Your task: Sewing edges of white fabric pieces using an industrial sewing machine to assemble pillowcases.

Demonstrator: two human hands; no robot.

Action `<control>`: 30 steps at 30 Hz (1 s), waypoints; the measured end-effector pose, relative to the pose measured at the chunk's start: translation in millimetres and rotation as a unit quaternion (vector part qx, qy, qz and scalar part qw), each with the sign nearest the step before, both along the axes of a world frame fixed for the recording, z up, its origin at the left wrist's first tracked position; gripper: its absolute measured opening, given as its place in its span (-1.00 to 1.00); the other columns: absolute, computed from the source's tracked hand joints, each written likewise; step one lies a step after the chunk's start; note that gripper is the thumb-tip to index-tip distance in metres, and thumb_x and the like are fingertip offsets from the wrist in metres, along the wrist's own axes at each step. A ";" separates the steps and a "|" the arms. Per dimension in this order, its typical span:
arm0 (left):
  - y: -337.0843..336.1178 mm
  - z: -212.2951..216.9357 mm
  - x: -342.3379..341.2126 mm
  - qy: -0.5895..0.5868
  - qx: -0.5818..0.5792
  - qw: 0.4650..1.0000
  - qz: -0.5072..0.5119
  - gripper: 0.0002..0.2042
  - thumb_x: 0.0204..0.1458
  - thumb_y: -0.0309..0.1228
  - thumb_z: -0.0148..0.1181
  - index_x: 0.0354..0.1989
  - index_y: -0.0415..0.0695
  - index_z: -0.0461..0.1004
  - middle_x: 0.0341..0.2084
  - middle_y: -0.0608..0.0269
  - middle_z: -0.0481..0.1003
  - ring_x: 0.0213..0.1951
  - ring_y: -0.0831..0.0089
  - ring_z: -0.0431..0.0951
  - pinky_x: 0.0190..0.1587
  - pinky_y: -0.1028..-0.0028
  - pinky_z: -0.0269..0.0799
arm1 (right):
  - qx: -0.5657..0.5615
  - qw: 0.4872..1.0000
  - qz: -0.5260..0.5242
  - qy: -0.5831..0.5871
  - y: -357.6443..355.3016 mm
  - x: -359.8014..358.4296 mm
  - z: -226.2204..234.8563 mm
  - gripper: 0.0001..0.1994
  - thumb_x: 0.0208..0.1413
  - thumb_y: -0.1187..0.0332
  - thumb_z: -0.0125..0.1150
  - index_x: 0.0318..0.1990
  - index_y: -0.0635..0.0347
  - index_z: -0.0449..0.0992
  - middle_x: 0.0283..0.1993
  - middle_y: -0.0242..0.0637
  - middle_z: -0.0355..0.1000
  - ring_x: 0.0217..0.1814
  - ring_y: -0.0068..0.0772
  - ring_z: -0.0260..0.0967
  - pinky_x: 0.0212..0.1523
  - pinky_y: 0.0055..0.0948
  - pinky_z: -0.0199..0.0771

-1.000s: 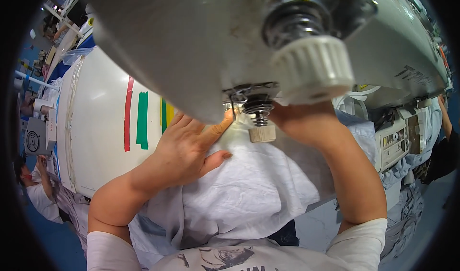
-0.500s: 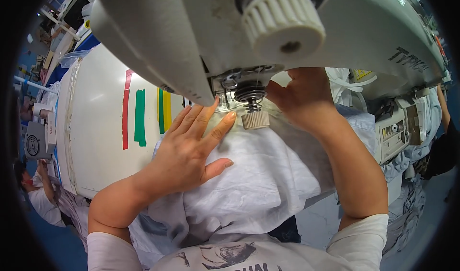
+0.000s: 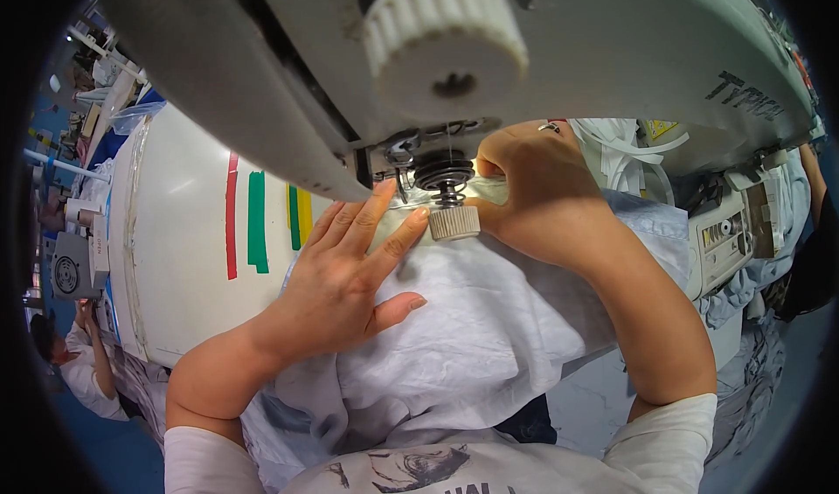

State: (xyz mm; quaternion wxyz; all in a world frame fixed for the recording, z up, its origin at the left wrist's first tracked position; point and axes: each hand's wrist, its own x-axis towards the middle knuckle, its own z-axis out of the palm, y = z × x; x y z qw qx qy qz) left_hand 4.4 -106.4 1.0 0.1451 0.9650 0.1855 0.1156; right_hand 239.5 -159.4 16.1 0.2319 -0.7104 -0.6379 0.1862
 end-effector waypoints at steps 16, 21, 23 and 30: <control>20.5 -0.9 7.1 0.024 0.007 1.000 0.000 -0.37 -0.04 -0.13 0.25 0.23 -0.08 0.29 -0.01 -0.15 0.33 0.15 -0.09 0.25 0.31 0.04 -0.02 | 0.023 0.999 -0.002 -0.024 9.5 -1.7 8.6 -0.70 0.07 0.32 0.07 -0.61 0.34 0.41 -0.61 0.04 0.37 -0.48 0.06 0.40 -0.31 -0.11 0.34; 19.2 -4.0 6.1 0.024 -0.027 0.999 0.010 -0.37 -0.04 -0.13 0.25 0.23 -0.04 0.30 -0.05 -0.09 0.33 0.16 -0.07 0.24 0.32 0.04 -0.03 | 0.011 0.999 -0.002 0.043 12.0 -3.5 8.6 -0.76 0.08 0.38 0.06 -0.50 0.42 0.41 -0.53 0.09 0.39 -0.43 0.04 0.42 -0.31 -0.09 0.34; 21.2 -3.8 4.5 0.032 -0.027 0.999 0.007 -0.37 -0.05 -0.11 0.25 0.23 -0.05 0.30 -0.03 -0.10 0.32 0.16 -0.07 0.23 0.32 0.03 -0.04 | -0.053 0.996 0.002 0.067 18.1 -0.7 11.0 -0.83 0.07 0.43 0.08 -0.44 0.41 0.42 -0.52 0.03 0.39 -0.42 -0.05 0.42 -0.32 -0.18 0.35; -3.2 -2.8 -89.2 -0.209 0.001 0.965 0.161 -0.58 -0.13 -0.35 0.36 -0.10 -0.24 0.41 -0.20 -0.03 0.42 -0.14 0.14 0.47 -0.12 0.32 0.43 | -0.205 0.971 0.026 0.117 4.7 21.1 43.4 -0.64 -0.13 0.18 0.36 -0.29 0.32 0.53 -0.44 -0.20 0.47 -0.36 -0.37 0.41 -0.29 -0.40 0.37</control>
